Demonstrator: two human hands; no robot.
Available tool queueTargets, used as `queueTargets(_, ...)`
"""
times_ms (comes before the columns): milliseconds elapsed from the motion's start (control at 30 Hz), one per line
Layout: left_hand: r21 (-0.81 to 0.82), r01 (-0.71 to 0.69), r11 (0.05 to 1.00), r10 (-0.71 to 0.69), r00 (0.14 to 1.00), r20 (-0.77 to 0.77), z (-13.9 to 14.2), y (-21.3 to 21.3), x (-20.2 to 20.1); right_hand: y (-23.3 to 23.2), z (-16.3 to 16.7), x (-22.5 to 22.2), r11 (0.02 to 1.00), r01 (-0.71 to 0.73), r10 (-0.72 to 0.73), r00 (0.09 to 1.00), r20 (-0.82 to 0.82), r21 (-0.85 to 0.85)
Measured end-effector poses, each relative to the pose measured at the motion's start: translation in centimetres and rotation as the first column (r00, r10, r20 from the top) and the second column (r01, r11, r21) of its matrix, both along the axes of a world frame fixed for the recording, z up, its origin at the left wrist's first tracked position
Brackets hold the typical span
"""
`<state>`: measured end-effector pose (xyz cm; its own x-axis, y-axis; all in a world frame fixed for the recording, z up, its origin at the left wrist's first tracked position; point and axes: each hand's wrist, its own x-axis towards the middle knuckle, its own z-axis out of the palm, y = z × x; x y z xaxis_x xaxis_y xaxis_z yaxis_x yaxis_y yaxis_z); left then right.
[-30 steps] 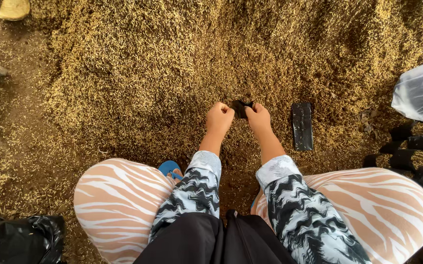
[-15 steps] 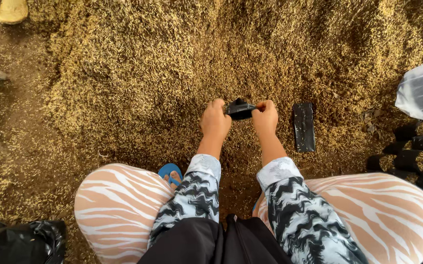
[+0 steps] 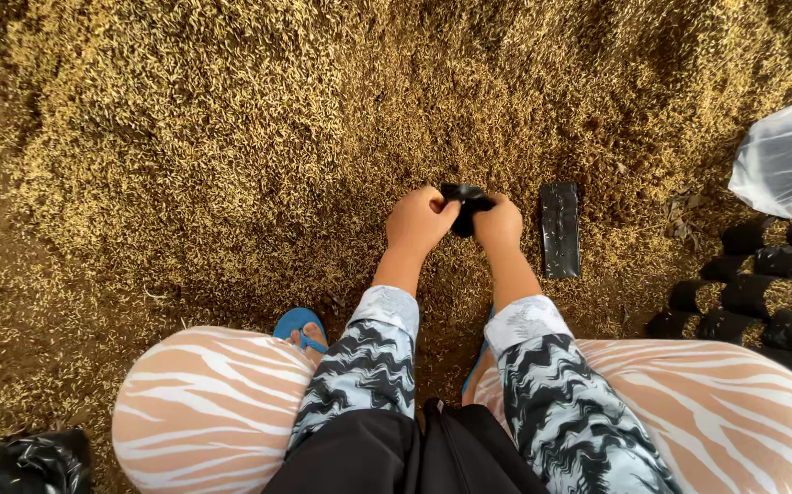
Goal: The person scoops dried plant material from a large pile and fills small black pouches by hand. The filled pouches are placed in a stack nearby. The person repeats this process continuously throughout the clip.
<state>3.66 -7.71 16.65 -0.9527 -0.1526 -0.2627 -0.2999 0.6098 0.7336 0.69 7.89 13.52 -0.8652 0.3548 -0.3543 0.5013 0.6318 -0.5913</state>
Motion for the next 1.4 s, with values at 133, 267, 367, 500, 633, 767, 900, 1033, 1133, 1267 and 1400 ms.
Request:
queueTargets(133,0.256,-0.077,0.964,0.065,0.996,0.056,-0.6,-1.1,-1.6,0.8,-0.3,-0.7,0.995,-0.043,0.034,0.994,-0.099,-0.086)
queueTargets(267,0.279,-0.133,0.951,0.134,0.991,0.013,-2.6,-2.0,-2.6,0.6,-0.4,-1.1,0.975,-0.059,0.063,0.998,0.011,-0.215)
queueTargets(367,0.277,-0.086,0.957,0.074,0.996,0.054,-3.8,-2.4,-2.9,0.3,-0.5,-1.3,0.93,-0.086,0.11,0.993,0.048,-0.356)
queueTargets(500,0.291,-0.098,0.952,0.095,0.995,0.025,-5.1,-2.3,-3.2,0.4,-0.2,-1.5,0.942,-0.079,0.119,0.987,0.104,-0.328)
queueTargets(633,0.26,-0.185,0.948,0.192,0.981,-0.003,-6.0,-2.5,-3.3,1.7,1.8,-1.6,0.945,-0.084,0.086,0.996,-0.008,-0.317)
queueTargets(767,0.187,-0.26,0.947,0.273,0.961,-0.047,-5.6,-2.8,-3.3,1.3,4.7,-1.7,0.955,-0.077,-0.005,0.961,-0.275,-0.288)
queueTargets(900,0.206,-0.265,0.942,0.281,0.958,-0.052,-4.9,-2.4,-3.0,-0.3,7.4,-2.3,0.939,-0.101,0.013,0.965,-0.261,-0.329)
queueTargets(1033,0.217,-0.233,0.948,0.28,0.935,-0.217,-4.4,-1.0,-2.6,-1.4,7.3,-2.6,0.952,0.012,-0.006,1.0,0.019,-0.307)
queueTargets(1133,0.159,-0.187,0.969,0.228,0.929,-0.293,-4.5,-0.3,-2.4,-0.9,5.4,-2.5,0.921,-0.019,0.009,1.0,-0.026,-0.389)
queueTargets(1267,0.169,-0.201,0.965,0.241,0.932,-0.269,-5.0,-0.2,-2.4,0.7,2.9,-2.8,0.756,-0.028,-0.093,0.984,-0.149,-0.655)
queueTargets(1400,0.217,-0.161,0.963,0.231,0.908,-0.349,-5.5,0.4,-2.8,1.1,2.2,-2.6,0.816,0.053,-0.015,0.997,0.071,-0.575)
